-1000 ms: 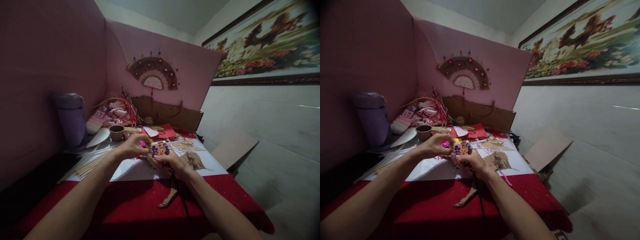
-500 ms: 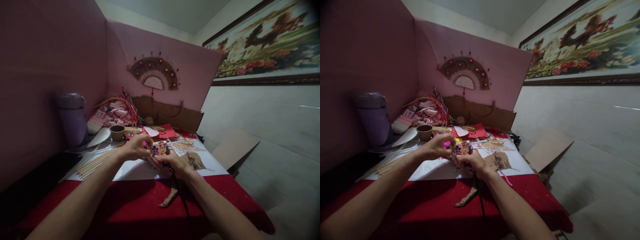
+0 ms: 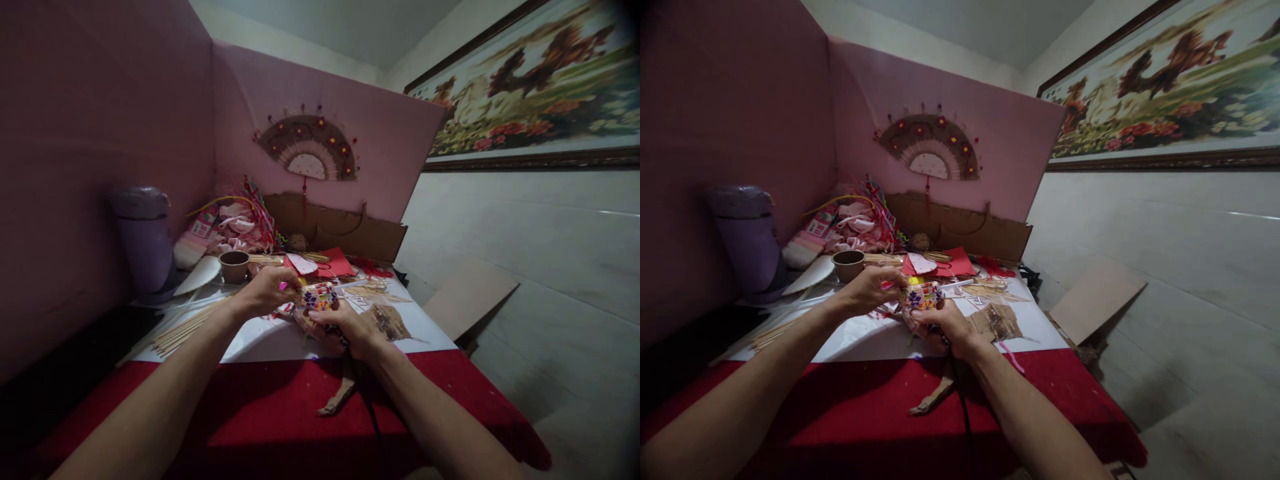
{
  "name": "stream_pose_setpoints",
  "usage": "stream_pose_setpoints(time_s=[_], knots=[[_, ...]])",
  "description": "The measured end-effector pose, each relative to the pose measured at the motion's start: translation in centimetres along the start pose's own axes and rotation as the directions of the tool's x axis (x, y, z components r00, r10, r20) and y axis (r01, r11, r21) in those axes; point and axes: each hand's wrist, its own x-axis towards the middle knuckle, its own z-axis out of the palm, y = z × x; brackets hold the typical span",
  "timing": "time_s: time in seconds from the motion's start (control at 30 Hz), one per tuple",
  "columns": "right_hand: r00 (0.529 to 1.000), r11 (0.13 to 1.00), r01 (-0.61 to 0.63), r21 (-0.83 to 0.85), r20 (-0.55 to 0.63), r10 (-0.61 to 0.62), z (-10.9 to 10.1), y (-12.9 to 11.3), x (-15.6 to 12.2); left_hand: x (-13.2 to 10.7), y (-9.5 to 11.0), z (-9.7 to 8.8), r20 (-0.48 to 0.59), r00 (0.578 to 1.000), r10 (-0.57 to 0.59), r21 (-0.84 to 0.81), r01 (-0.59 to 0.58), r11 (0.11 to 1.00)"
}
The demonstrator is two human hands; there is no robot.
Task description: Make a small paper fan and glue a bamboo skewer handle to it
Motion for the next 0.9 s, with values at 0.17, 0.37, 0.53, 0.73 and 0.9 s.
stream_pose_setpoints(time_s=[0.17, 0.37, 0.53, 0.73, 0.9], knots=[[1.0, 1.0, -0.014, 0.006, -0.013, 0.014, -0.6, -0.1, 0.2, 0.5, -0.1, -0.4, -0.113, 0.989, -0.092, -0.227, 0.064, 0.972], [0.999, 0.999, -0.031, 0.013, -0.034, 0.031, -0.7, 0.0, 0.3, 0.6, -0.2, -1.1, -0.266, 0.944, -0.195, -0.352, 0.093, 0.931], [1.0, 1.0, -0.015, -0.011, 0.001, 0.015, -0.5, -0.2, 0.2, 0.6, 0.0, -0.4, -0.284, 0.959, -0.002, -0.101, -0.027, 0.995], [0.999, 0.999, 0.02, -0.042, 0.032, -0.018, -0.4, 0.3, 0.3, 0.6, -0.1, 1.1, -0.188, 0.98, 0.07, -0.072, -0.085, 0.994], [0.999, 0.995, 0.033, -0.093, -0.033, -0.036, -0.2, 0.2, 0.2, 0.2, -0.2, 1.0, -0.066, 0.998, 0.007, -0.077, -0.012, 0.997]])
